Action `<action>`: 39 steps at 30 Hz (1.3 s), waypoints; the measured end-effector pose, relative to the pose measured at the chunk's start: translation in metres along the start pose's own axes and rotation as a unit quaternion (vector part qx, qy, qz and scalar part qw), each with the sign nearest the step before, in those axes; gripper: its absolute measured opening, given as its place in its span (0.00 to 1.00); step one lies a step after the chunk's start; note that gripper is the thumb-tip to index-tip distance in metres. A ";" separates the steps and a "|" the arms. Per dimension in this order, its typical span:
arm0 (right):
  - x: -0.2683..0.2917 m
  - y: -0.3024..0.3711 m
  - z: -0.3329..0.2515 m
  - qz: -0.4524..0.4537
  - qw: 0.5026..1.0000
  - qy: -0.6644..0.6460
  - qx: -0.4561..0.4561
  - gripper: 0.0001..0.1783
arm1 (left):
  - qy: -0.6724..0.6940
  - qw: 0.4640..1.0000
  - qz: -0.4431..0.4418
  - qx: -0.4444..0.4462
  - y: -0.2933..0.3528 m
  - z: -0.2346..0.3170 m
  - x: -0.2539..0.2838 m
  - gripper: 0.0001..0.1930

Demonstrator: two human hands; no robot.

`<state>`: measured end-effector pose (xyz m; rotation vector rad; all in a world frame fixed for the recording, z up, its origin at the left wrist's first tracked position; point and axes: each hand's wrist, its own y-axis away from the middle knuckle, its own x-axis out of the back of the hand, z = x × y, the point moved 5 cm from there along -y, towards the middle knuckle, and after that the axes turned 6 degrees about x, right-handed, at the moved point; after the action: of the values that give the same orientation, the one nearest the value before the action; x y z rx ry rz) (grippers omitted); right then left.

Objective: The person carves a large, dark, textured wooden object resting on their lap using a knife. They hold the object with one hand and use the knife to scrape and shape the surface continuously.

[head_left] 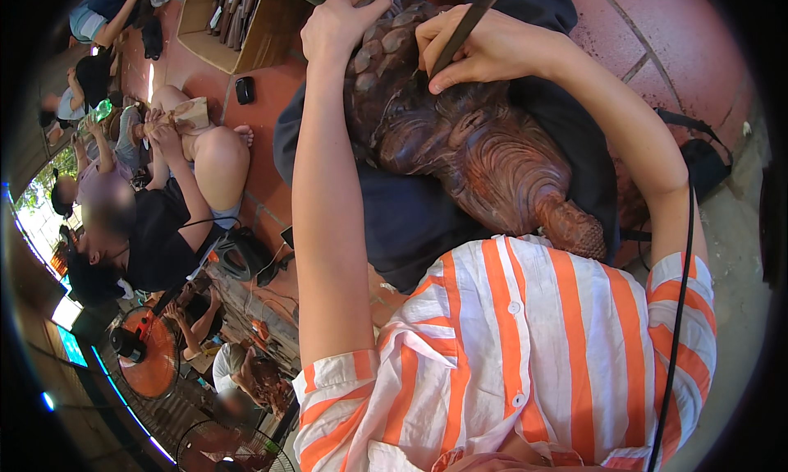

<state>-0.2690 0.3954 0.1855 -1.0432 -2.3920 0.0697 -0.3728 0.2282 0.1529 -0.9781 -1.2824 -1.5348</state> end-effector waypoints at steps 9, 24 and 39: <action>-0.001 0.003 0.016 0.011 0.997 -0.078 0.018 0.13 | -0.007 1.000 -0.013 0.007 -0.001 0.001 0.001 0.34; 0.000 0.006 0.009 0.021 0.990 -0.128 0.054 0.11 | -0.004 1.000 -0.008 0.006 0.001 0.000 0.003 0.35; -0.002 0.005 0.013 0.019 0.991 -0.122 0.052 0.11 | 0.001 1.000 0.003 0.001 0.003 0.001 0.003 0.33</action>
<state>-0.2709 0.4001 0.1719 -1.0838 -2.5533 0.3513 -0.3712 0.2284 0.1567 -0.9771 -1.2780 -1.5284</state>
